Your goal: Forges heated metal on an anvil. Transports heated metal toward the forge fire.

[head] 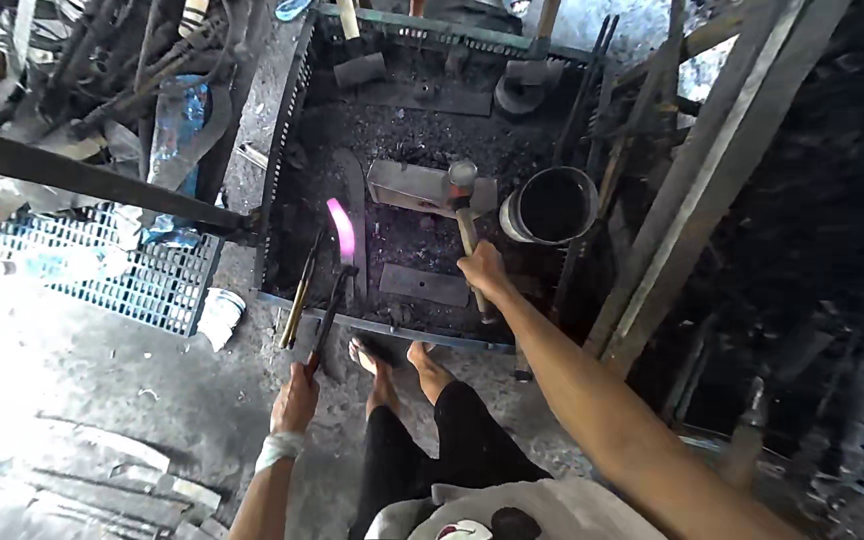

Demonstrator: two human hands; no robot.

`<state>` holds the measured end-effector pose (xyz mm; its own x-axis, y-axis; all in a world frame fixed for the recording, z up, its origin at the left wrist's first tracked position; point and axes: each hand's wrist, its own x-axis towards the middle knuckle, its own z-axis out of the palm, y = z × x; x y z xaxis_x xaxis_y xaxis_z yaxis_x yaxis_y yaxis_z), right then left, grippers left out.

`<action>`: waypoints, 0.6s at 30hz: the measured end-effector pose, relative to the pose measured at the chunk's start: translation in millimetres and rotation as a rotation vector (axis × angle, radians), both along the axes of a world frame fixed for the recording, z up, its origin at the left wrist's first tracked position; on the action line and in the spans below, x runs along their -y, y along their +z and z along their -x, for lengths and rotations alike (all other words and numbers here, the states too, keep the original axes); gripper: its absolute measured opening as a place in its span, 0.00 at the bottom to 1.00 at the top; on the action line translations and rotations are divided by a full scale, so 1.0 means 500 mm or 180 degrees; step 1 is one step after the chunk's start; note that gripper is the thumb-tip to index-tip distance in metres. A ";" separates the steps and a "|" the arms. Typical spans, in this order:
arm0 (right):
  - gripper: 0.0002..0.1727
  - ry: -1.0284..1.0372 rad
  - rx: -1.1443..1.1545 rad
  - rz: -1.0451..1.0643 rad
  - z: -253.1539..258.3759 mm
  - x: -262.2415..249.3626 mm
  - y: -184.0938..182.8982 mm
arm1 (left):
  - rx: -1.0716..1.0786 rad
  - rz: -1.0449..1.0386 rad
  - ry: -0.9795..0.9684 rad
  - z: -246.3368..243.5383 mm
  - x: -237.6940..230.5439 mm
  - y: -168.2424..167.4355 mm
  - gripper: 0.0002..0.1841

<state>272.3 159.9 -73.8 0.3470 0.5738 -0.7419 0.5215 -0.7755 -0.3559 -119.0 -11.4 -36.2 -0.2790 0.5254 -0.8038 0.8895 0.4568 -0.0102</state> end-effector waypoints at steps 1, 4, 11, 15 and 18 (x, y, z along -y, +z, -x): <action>0.21 -0.0136 -0.0086 0.0025 0.007 0.019 -0.001 | 0.0014 -0.0003 -0.0072 0.007 -0.031 -0.026 0.23; 0.22 -0.0575 -0.0419 0.0173 0.030 0.072 0.003 | 0.0066 -0.0116 -0.0241 0.021 -0.123 -0.101 0.25; 0.11 -0.1393 -0.1307 0.0842 0.046 0.191 -0.186 | -0.0002 -0.0001 -0.0445 0.022 -0.285 -0.219 0.26; 0.27 -0.0494 -0.0574 0.1320 0.004 0.281 -0.323 | -0.0104 0.0050 -0.0555 0.031 -0.317 -0.296 0.26; 0.37 0.0714 0.0114 0.1611 -0.022 0.357 -0.321 | -0.0115 0.0135 -0.0636 0.044 -0.323 -0.337 0.26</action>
